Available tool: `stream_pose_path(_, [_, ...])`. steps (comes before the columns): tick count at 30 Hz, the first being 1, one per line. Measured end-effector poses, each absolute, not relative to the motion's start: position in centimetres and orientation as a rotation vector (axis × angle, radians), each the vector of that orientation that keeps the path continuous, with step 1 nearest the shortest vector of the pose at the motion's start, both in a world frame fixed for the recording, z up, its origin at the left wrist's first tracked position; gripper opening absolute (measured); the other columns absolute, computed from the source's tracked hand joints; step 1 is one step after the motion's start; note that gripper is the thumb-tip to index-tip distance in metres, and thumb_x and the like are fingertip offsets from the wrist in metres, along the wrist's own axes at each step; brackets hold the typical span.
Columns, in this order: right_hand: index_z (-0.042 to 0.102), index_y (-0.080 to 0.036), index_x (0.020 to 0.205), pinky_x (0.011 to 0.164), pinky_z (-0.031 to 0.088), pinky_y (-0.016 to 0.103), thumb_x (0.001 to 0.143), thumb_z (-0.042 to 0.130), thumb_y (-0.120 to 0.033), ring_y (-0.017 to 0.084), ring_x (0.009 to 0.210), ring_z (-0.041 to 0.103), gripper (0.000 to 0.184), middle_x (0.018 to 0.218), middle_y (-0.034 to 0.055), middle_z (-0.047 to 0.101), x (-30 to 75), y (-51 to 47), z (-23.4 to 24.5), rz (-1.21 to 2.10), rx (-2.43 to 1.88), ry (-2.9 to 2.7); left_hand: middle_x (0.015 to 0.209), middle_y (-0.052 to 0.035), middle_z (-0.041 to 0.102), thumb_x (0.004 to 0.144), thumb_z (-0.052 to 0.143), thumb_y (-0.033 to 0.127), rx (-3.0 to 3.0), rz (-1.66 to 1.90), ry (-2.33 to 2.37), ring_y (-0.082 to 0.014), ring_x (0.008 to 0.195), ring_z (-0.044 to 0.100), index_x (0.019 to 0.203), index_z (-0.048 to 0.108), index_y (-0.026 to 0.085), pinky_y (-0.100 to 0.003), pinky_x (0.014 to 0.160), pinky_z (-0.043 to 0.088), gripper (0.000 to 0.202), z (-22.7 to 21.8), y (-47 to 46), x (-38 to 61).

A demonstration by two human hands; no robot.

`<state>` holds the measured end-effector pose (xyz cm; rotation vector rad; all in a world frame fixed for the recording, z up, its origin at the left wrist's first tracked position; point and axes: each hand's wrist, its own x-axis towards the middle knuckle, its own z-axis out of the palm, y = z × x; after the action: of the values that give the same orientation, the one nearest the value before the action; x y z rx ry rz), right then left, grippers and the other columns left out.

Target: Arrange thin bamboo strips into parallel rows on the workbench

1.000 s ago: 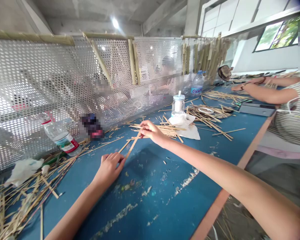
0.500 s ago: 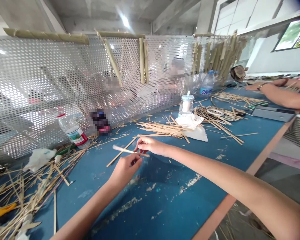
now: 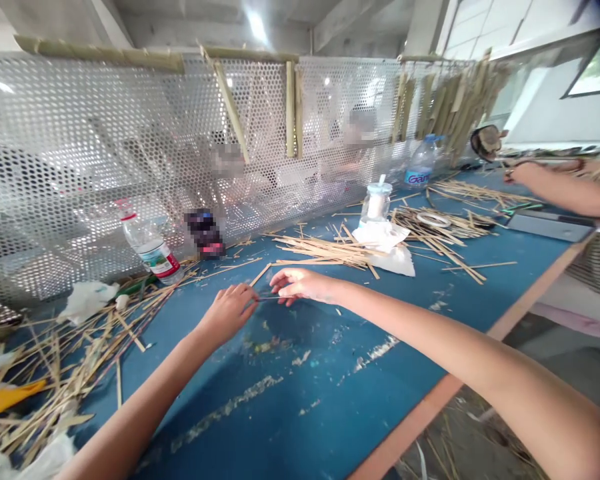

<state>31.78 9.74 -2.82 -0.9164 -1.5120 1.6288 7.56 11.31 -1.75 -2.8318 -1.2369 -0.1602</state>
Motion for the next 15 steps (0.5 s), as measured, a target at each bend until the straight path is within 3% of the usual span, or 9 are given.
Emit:
stream_pose_path(4, [0.058, -0.017, 0.099, 0.072, 0.054, 0.027, 0.083, 0.053, -0.004, 0.012, 0.078, 0.063, 0.022, 0.09, 0.0032, 0.065, 32.5, 11.0, -2.8, 1.216, -0.992, -1.664, 0.09, -0.0093, 0.071, 0.103, 0.027, 0.041, -2.711, -0.138, -1.327, -0.0276, 0.085, 0.067, 0.101, 0.061, 0.019, -0.037, 0.076, 0.046, 0.04, -0.2, 10.7, 8.1])
stream_pose_path(6, [0.059, -0.017, 0.099, 0.072, 0.052, 0.027, 0.084, 0.048, -0.002, 0.013, 0.082, 0.063, 0.024, 0.092, 0.0044, 0.066, 33.2, 11.8, -2.6, 1.022, -1.09, -1.725, 0.086, -0.0073, 0.072, 0.102, 0.027, 0.047, -2.65, -0.059, -1.389, -0.0271, 0.077, 0.068, 0.105, 0.059, 0.021, -0.033, 0.067, 0.043, 0.041, 0.6, 10.1, 8.4])
stream_pose_path(9, [0.063, -0.016, 0.098, 0.075, 0.049, 0.028, 0.081, 0.048, 0.002, 0.015, 0.087, 0.063, 0.028, 0.1, 0.0069, 0.068, 35.2, 12.7, -1.5, 0.91, -1.168, -1.759, 0.093, -0.0049, 0.074, 0.102, 0.026, 0.052, -2.603, 0.077, -1.418, -0.0259, 0.08, 0.07, 0.108, 0.057, 0.025, -0.028, 0.06, 0.039, 0.041, 1.0, 9.5, 8.6])
stream_pose_path(12, [0.07, -0.018, 0.095, 0.083, 0.045, 0.031, 0.081, 0.058, -0.005, 0.017, 0.09, 0.062, 0.022, 0.105, 0.0068, 0.07, 38.9, 12.8, 1.0, 0.792, -1.231, -1.888, 0.093, -0.0039, 0.074, 0.102, 0.025, 0.051, -2.591, 0.103, -1.424, -0.0261, 0.082, 0.071, 0.108, 0.056, 0.025, -0.028, 0.059, 0.037, 0.041, 1.0, 9.4, 8.6])
stream_pose_path(15, [0.073, -0.02, 0.096, 0.083, 0.044, 0.033, 0.088, 0.059, -0.021, 0.019, 0.088, 0.062, 0.016, 0.103, 0.0074, 0.072, 45.3, 12.1, 3.8, 0.286, -1.466, -2.009, 0.095, -0.0023, 0.074, 0.102, 0.026, 0.051, -2.59, 0.077, -1.466, -0.0256, 0.083, 0.071, 0.108, 0.055, 0.026, -0.028, 0.058, 0.037, 0.039, 1.0, 9.5, 8.5])
